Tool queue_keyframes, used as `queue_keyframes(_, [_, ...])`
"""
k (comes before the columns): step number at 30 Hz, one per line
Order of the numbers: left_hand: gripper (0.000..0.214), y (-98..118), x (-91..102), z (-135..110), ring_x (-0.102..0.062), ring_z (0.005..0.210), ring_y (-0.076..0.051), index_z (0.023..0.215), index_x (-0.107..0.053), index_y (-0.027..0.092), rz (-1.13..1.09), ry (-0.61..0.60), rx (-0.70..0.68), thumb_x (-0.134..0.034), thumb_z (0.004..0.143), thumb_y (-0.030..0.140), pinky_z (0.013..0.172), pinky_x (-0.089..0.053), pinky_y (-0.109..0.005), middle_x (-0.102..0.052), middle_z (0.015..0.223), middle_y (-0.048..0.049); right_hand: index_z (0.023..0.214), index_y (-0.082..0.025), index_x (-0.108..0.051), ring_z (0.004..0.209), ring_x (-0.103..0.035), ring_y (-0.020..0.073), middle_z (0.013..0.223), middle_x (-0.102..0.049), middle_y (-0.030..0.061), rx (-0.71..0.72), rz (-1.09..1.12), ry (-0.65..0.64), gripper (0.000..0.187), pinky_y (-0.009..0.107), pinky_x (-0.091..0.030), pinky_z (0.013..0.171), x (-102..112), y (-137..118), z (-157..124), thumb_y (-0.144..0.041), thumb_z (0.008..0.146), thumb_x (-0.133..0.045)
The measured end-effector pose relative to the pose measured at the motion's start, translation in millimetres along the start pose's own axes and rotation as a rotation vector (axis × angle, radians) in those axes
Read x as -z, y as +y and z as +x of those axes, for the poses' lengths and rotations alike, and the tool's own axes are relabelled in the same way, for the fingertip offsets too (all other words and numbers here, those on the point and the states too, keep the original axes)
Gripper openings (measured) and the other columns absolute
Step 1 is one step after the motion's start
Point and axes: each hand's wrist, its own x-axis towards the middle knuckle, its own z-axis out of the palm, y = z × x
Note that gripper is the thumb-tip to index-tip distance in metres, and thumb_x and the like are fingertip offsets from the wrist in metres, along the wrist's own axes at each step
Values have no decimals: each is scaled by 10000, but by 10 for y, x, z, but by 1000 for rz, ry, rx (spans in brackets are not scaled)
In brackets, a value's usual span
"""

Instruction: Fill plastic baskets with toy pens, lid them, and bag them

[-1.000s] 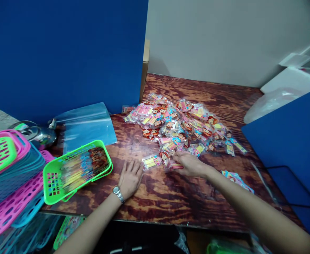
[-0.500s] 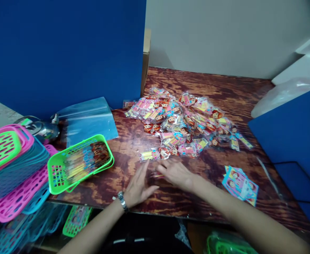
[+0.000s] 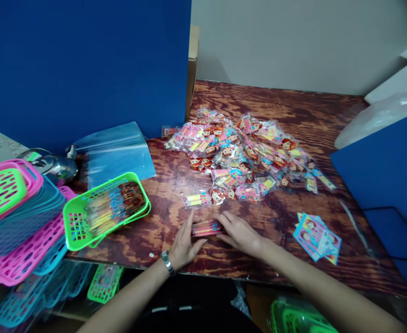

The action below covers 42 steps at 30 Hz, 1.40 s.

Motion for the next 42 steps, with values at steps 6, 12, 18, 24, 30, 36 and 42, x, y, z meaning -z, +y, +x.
queue_keyframes(6, [719,-41,82,-135,-575,1018,-205,1448,-90,172,51,-24,-73,-512,868,216,890,-493,-368,-584,1100,-121,1257,-238,-470,927,-600,193,1065,-612,67,193,130,-62,419,303,-473,796,204,-9,165,-453,899,-436])
queue_keyframes(12, [665,0,73,-157,-567,1044,-222,1440,-149,178,85,-41,-122,-492,869,195,908,-484,-394,-572,1146,-138,1335,-131,-398,1161,-464,274,1255,-524,171,23,-201,137,515,407,-371,964,202,-33,937,-286,861,-529])
queue_keyframes(18, [631,-35,65,-191,-553,1073,-221,1431,-187,164,97,-28,-171,-475,870,165,911,-483,-371,-564,1174,-146,1057,-185,-595,960,-572,248,977,-659,96,69,-285,-38,283,366,-437,816,197,-181,834,-352,830,-565])
queue_keyframes(24, [632,-74,47,-189,-547,1087,-218,1428,-201,157,94,-44,-163,-487,865,164,923,-476,-364,-569,1178,-142,1027,-164,-603,1188,-425,278,1274,-522,136,132,-619,74,214,460,-292,963,584,588,589,-127,862,-471])
queue_keyframes(30, [640,-89,26,-214,-542,1098,-216,1432,-188,158,108,-29,-174,-486,867,168,938,-468,-367,-565,1197,-140,1131,-211,-563,982,-517,246,1230,-540,130,85,-667,82,293,401,-331,851,499,966,602,-153,902,-391])
queue_keyframes(36, [637,-93,25,-222,-548,1085,-212,1433,-182,162,92,-38,-155,-483,871,162,935,-470,-370,-571,1180,-137,1047,-190,-603,933,-497,251,909,-636,100,-41,-484,66,248,372,-337,811,385,695,393,-319,891,-460])
queue_keyframes(42, [627,-51,47,-191,-555,1084,-213,1429,-193,170,104,-25,-163,-479,871,170,928,-477,-363,-578,1172,-130,997,-158,-589,1036,-516,199,1188,-543,128,-106,-324,147,273,289,-395,861,689,820,730,-378,884,-474])
